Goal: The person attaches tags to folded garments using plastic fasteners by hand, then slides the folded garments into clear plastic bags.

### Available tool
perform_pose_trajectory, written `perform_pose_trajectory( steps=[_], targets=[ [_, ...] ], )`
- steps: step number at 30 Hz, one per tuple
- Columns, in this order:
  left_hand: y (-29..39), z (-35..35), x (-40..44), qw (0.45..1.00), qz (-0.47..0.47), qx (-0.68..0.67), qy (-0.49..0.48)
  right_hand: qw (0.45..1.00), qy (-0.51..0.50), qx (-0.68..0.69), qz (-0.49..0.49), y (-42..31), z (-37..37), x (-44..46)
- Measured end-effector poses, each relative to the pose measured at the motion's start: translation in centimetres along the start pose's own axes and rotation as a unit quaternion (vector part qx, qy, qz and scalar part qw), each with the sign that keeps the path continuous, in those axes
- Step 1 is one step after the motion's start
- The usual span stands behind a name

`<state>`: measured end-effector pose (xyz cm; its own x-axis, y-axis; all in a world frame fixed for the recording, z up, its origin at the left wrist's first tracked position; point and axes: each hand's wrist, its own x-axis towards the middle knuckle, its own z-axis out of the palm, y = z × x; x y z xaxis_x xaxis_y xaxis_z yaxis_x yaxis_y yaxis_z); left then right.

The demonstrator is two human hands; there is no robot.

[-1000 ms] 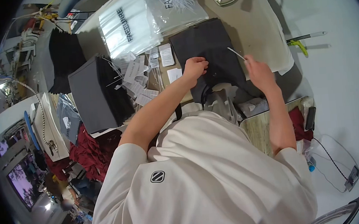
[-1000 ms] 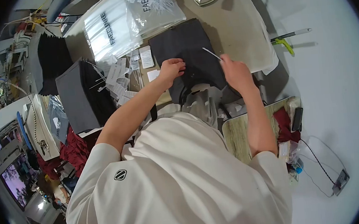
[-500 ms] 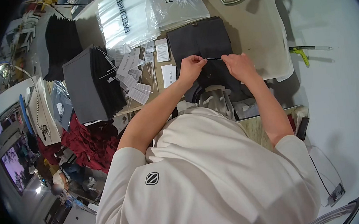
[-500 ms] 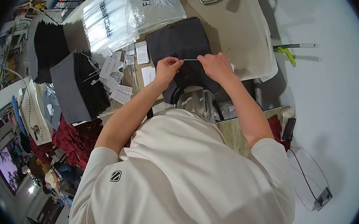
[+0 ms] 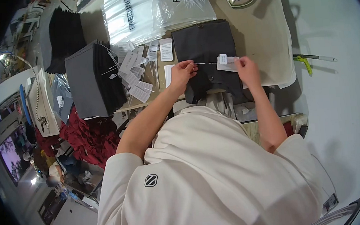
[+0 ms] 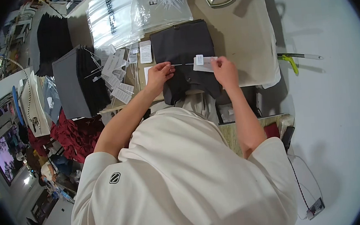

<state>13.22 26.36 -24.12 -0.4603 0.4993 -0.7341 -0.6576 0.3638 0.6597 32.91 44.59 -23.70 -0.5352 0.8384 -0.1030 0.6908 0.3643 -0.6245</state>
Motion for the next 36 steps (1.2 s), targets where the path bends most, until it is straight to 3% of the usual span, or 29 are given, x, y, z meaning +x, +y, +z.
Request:
perform_pose_trajectory(
  steps=[1,3,8,12,15,16,19,24,36],
  targets=[
    [-0.1,-0.2,0.0,1.000,0.000,-0.009,0.011,0.989,-0.082,0.109,0.063,0.5,0.7,-0.3],
    [0.0,-0.4,0.3,0.999,0.002,-0.024,0.031,0.900,-0.231,0.321,0.183,0.9,1.5,-0.4],
    [0.9,-0.7,0.9,0.999,0.019,0.000,0.049,0.914,-0.207,0.327,0.119,-1.9,3.1,0.3],
    [2.8,-0.7,1.3,0.986,0.112,0.011,0.123,0.954,-0.185,0.237,0.011,-2.7,3.4,0.1],
    [5.4,2.0,0.8,0.956,0.224,0.171,0.079,0.961,-0.147,0.230,-0.045,-3.3,3.4,0.1],
    [5.4,2.4,0.5,0.956,0.224,0.170,0.082,0.960,-0.150,0.231,-0.046,-3.5,3.3,0.1],
    [5.4,3.2,0.2,0.782,0.439,0.442,-0.003,0.962,-0.100,0.254,-0.029,-4.8,2.4,0.5],
    [5.2,4.1,-0.3,0.775,0.453,0.439,-0.020,0.965,-0.055,0.249,-0.065,-4.4,3.0,0.5],
    [5.2,4.5,0.0,0.732,0.494,0.468,-0.036,0.953,-0.116,0.276,-0.053,-4.3,2.4,1.0]
  ],
)
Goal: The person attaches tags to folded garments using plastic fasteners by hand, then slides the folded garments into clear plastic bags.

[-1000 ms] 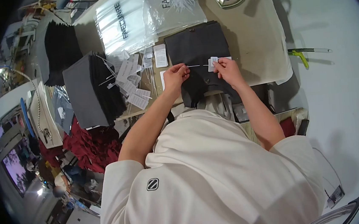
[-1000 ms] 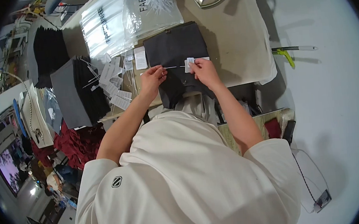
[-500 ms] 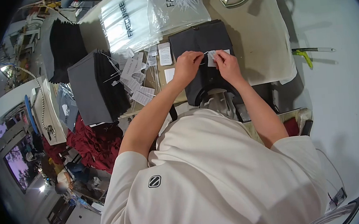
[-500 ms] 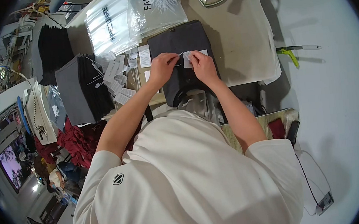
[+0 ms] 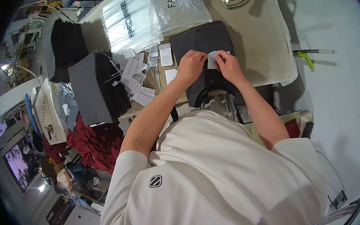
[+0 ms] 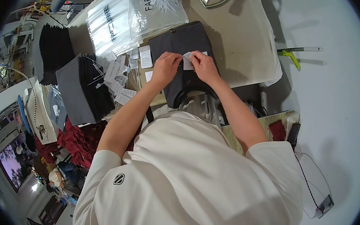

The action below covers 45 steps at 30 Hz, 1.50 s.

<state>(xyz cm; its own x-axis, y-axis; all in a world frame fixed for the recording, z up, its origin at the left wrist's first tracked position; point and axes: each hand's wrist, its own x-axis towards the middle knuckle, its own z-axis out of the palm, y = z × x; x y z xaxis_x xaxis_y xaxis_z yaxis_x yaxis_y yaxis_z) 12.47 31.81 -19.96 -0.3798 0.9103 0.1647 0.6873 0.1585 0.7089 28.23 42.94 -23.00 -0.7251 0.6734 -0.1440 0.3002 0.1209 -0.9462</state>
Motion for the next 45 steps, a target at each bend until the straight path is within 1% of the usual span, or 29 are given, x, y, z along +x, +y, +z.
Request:
perform_pose_trajectory(
  steps=[4,8,11,12,13,14,15,17,18,21,22,26,27,28,29,30,31,32,33,34,35,37,38,39,40,41,42,44,45],
  targets=[
    [-0.1,0.4,0.5,0.999,0.011,0.024,-0.023,1.000,-0.008,0.026,-0.001,0.7,-0.3,0.7],
    [-0.3,0.1,0.8,0.997,0.038,0.034,-0.053,0.998,-0.049,-0.030,-0.041,0.1,-1.1,1.2],
    [-1.1,-0.9,1.7,0.989,0.038,0.018,-0.139,0.980,-0.133,-0.147,0.001,-0.7,-2.6,2.9],
    [-1.4,-1.2,2.3,0.990,0.038,0.019,-0.136,0.980,-0.133,-0.148,-0.002,-0.5,-2.9,4.2],
    [-2.1,-1.5,3.1,0.997,0.041,0.034,-0.053,0.979,-0.020,-0.178,-0.099,-0.1,-3.1,6.3],
    [-3.2,-1.6,3.9,0.997,0.044,0.049,0.029,0.955,0.095,-0.204,-0.193,0.3,-3.2,8.2],
    [-4.5,-1.8,4.6,0.997,0.045,0.049,0.029,0.955,0.095,-0.204,-0.193,0.6,-3.4,10.2],
    [-7.6,-1.9,5.1,0.984,-0.044,0.170,-0.008,0.926,0.083,-0.322,-0.179,0.9,-3.8,13.0],
    [-7.7,-2.5,5.3,0.984,-0.042,0.171,-0.007,0.925,0.085,-0.322,-0.181,0.2,-4.2,13.3],
    [-8.3,-4.3,6.8,0.974,-0.059,0.185,-0.118,0.907,-0.114,-0.392,-0.099,-1.5,-5.3,14.7],
    [-8.7,-4.6,7.2,0.974,-0.055,0.186,-0.117,0.908,-0.111,-0.392,-0.100,-1.5,-5.4,15.0],
    [-10.4,-4.9,7.3,0.968,-0.076,0.162,-0.176,0.916,-0.126,-0.353,-0.146,-0.4,-6.2,15.0],
    [-10.8,-4.8,7.1,0.970,-0.169,0.046,-0.168,0.951,-0.107,-0.282,-0.067,0.1,-6.6,15.0],
    [-11.4,-4.7,6.6,0.951,-0.260,-0.071,-0.154,0.974,-0.090,-0.207,0.013,0.7,-7.0,14.8],
    [-12.0,-4.9,5.8,0.910,-0.346,-0.186,-0.130,0.993,-0.075,-0.057,0.073,1.3,-7.3,14.1],
    [-13.3,-4.0,4.0,0.875,-0.388,-0.271,-0.096,0.985,-0.065,0.095,0.130,2.1,-7.5,13.1],
    [-14.4,-3.0,2.1,0.833,-0.424,-0.351,-0.056,0.966,-0.131,0.119,0.187,4.7,-8.3,12.7],
    [-14.3,-3.1,0.3,0.782,-0.441,-0.434,-0.074,0.949,-0.139,0.158,0.234,4.7,-8.1,10.8],
    [-13.5,-2.9,-1.3,0.725,-0.450,-0.514,-0.090,0.944,-0.102,0.195,0.244,3.2,-7.3,8.0],
    [-12.4,-2.0,-2.7,0.679,-0.445,-0.583,-0.038,0.918,-0.145,0.281,0.239,5.7,-6.8,6.9],
    [-11.3,-1.1,-3.9,0.626,-0.434,-0.648,0.011,0.894,-0.137,0.347,0.249,4.7,-6.3,5.4],
    [-8.3,-1.7,-4.9,0.598,-0.455,-0.659,0.027,0.850,-0.119,0.435,0.272,4.0,-5.8,2.8],
    [-7.3,-1.9,-5.8,0.598,-0.453,-0.660,0.040,0.836,-0.113,0.457,0.282,3.9,-5.6,2.3],
    [-6.3,-2.3,-6.5,0.618,-0.433,-0.656,0.028,0.837,-0.125,0.452,0.282,3.7,-5.3,1.8],
    [-5.6,-3.1,-7.0,0.639,-0.412,-0.649,0.014,0.846,-0.125,0.441,0.272,3.1,-5.0,1.5],
    [-5.0,-4.0,-7.7,0.640,-0.407,-0.651,0.024,0.855,-0.124,0.431,0.260,2.5,-4.6,1.6],
    [-4.5,-5.2,-8.6,0.663,-0.382,-0.642,0.046,0.864,-0.121,0.422,0.249,1.7,-4.1,2.0],
    [-4.0,-8.2,-10.0,0.706,-0.330,-0.621,0.083,0.873,-0.124,0.408,0.238,-3.6,-1.7,2.9],
    [-3.3,-11.0,-10.2,0.706,-0.328,-0.622,0.084,0.880,-0.118,0.398,0.231,-7.4,-0.1,2.9]
  ],
)
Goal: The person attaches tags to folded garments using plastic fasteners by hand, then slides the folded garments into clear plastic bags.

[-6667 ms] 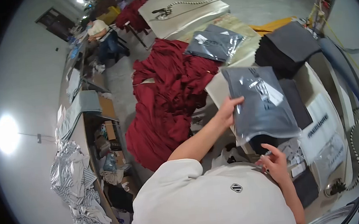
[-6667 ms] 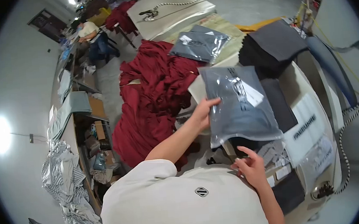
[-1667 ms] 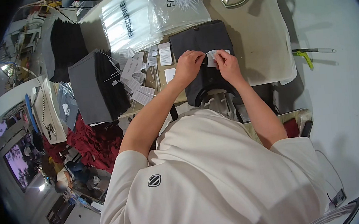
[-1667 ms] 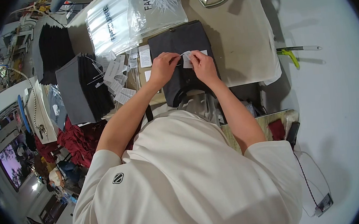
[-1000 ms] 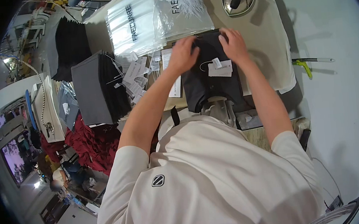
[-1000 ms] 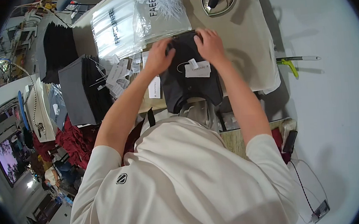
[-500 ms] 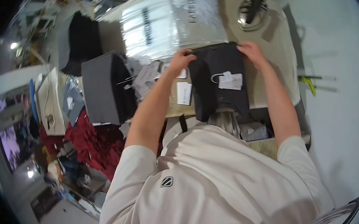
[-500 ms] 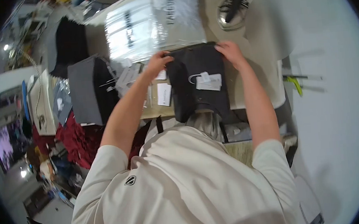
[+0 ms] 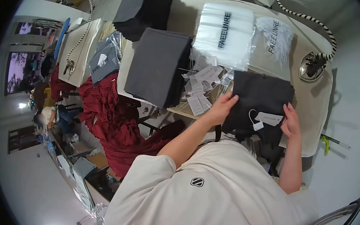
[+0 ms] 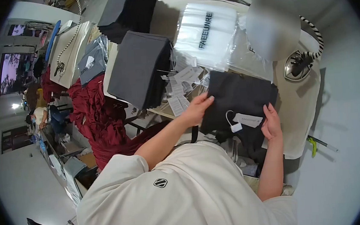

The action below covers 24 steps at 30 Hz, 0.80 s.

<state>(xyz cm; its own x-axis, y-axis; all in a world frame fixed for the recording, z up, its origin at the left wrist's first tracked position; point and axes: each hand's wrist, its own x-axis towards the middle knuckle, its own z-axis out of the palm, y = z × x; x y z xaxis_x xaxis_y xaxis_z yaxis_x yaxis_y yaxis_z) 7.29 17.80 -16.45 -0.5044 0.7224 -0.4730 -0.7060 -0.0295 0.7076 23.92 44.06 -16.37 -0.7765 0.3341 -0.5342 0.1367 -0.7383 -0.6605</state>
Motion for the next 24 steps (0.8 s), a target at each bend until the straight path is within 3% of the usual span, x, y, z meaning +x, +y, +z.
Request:
perform_pose_trajectory(
  steps=[1,2,3,4,7,8,11,13,17,24],
  targets=[
    [3.5,0.1,-2.1,0.998,0.013,0.022,0.051,1.000,0.009,-0.009,-0.009,-0.9,3.2,-0.5],
    [6.7,-0.6,-4.1,0.994,0.026,0.046,0.100,0.996,-0.084,0.009,0.022,-1.7,5.4,-0.4],
    [9.8,-2.6,-5.5,0.996,0.032,0.043,0.073,0.983,-0.174,0.026,0.050,-2.5,8.1,-0.2],
    [13.0,-5.0,-7.1,0.998,0.038,0.039,0.045,0.986,-0.158,0.008,0.057,-2.3,11.7,0.2],
    [22.7,-11.0,-12.7,0.982,0.082,0.062,0.161,0.989,-0.113,0.022,0.094,-1.3,27.3,-0.8],
    [25.4,-13.9,-13.9,0.977,0.094,0.061,0.180,0.981,-0.151,0.065,0.100,1.0,30.3,0.9],
    [31.7,-23.4,-14.1,0.986,0.080,0.086,0.121,0.964,-0.223,0.118,0.089,8.5,36.8,7.4],
    [32.2,-30.7,-11.5,0.988,-0.016,0.128,0.088,0.969,-0.181,0.131,0.109,12.9,39.2,11.0],
    [28.5,-37.6,-5.9,0.995,-0.048,0.078,0.033,0.976,-0.118,0.145,0.107,16.5,39.7,13.4],
    [32.3,-36.7,-0.6,0.993,-0.051,0.108,0.001,0.992,-0.019,0.113,0.060,15.1,41.2,16.0]
  ],
)
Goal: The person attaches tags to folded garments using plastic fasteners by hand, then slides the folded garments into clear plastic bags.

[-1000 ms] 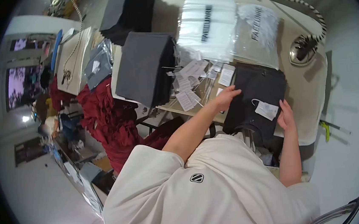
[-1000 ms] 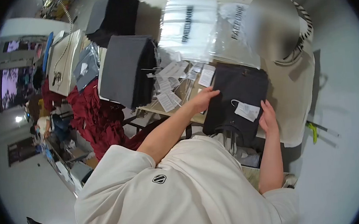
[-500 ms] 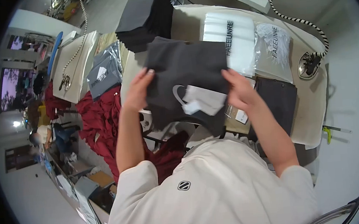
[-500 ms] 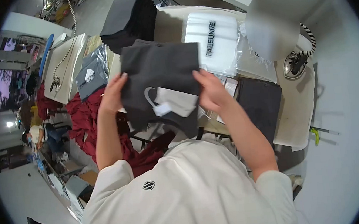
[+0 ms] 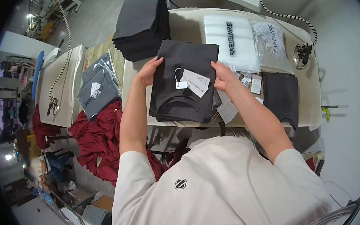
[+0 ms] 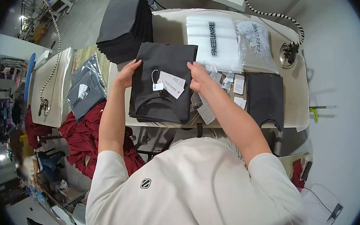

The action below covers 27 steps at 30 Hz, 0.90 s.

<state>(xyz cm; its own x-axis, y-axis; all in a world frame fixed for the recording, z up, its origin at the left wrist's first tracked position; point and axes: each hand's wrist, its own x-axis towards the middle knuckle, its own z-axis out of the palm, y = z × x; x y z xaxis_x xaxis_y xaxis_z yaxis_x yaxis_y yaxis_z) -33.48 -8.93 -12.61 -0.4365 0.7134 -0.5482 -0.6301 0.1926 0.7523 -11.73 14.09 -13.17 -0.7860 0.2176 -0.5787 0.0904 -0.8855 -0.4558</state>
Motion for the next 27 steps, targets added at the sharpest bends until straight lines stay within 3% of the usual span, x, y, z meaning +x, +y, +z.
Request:
perform_pose_trajectory(
  steps=[6,7,9,10,11,12,13,14,16,17,19,20,22,25,27],
  targets=[
    [-0.3,1.5,0.1,0.996,0.035,0.061,0.057,0.998,0.028,-0.057,-0.027,0.3,-0.8,0.8],
    [-1.5,1.5,-0.7,0.974,0.109,0.166,0.107,0.998,0.029,-0.055,-0.026,0.2,-0.8,0.5],
    [-3.6,1.8,-3.0,0.874,0.251,0.366,0.199,0.977,0.072,-0.194,-0.049,-0.2,-0.3,-1.0],
    [-4.2,1.9,-4.3,0.873,0.249,0.368,0.199,0.959,0.093,-0.262,-0.059,-0.2,-0.2,-1.7],
    [-4.4,2.5,-6.1,0.853,0.175,0.430,0.238,0.959,0.093,-0.260,-0.058,-0.2,-0.3,-2.2],
    [-4.7,2.9,-7.5,0.824,0.098,0.486,0.275,0.925,0.118,-0.351,-0.088,-0.1,-0.6,-2.7],
    [-5.7,2.7,-8.0,0.824,0.095,0.486,0.276,0.880,0.141,-0.438,-0.116,0.1,-0.9,-3.2],
    [-7.1,2.5,-8.4,0.766,0.170,0.533,0.317,0.825,0.161,-0.522,-0.144,0.5,-1.2,-3.6],
    [-9.5,1.8,-8.7,0.622,0.309,0.604,0.392,0.814,0.164,-0.530,-0.171,2.3,-2.6,-4.2],
    [-9.8,1.7,-8.9,0.622,0.303,0.603,0.396,0.802,0.172,-0.535,-0.201,3.6,-3.4,-4.6],
    [-9.7,1.5,-8.7,0.697,0.265,0.554,0.370,0.789,0.175,-0.543,-0.227,5.9,-4.7,-5.3],
    [-9.7,1.8,-9.0,0.732,0.246,0.525,0.357,0.831,0.158,-0.497,-0.193,6.8,-5.1,-5.9],
    [-9.2,3.0,-9.8,0.736,0.220,0.540,0.344,0.903,0.123,-0.395,-0.120,8.2,-5.7,-6.3],
    [-8.0,4.8,-11.3,0.740,0.174,0.574,0.305,0.895,0.110,-0.417,-0.112,8.9,-6.8,-5.7],
    [-8.1,5.6,-12.5,0.822,0.125,0.477,0.284,0.892,0.110,-0.425,-0.109,9.2,-7.6,-5.9]
  ],
)
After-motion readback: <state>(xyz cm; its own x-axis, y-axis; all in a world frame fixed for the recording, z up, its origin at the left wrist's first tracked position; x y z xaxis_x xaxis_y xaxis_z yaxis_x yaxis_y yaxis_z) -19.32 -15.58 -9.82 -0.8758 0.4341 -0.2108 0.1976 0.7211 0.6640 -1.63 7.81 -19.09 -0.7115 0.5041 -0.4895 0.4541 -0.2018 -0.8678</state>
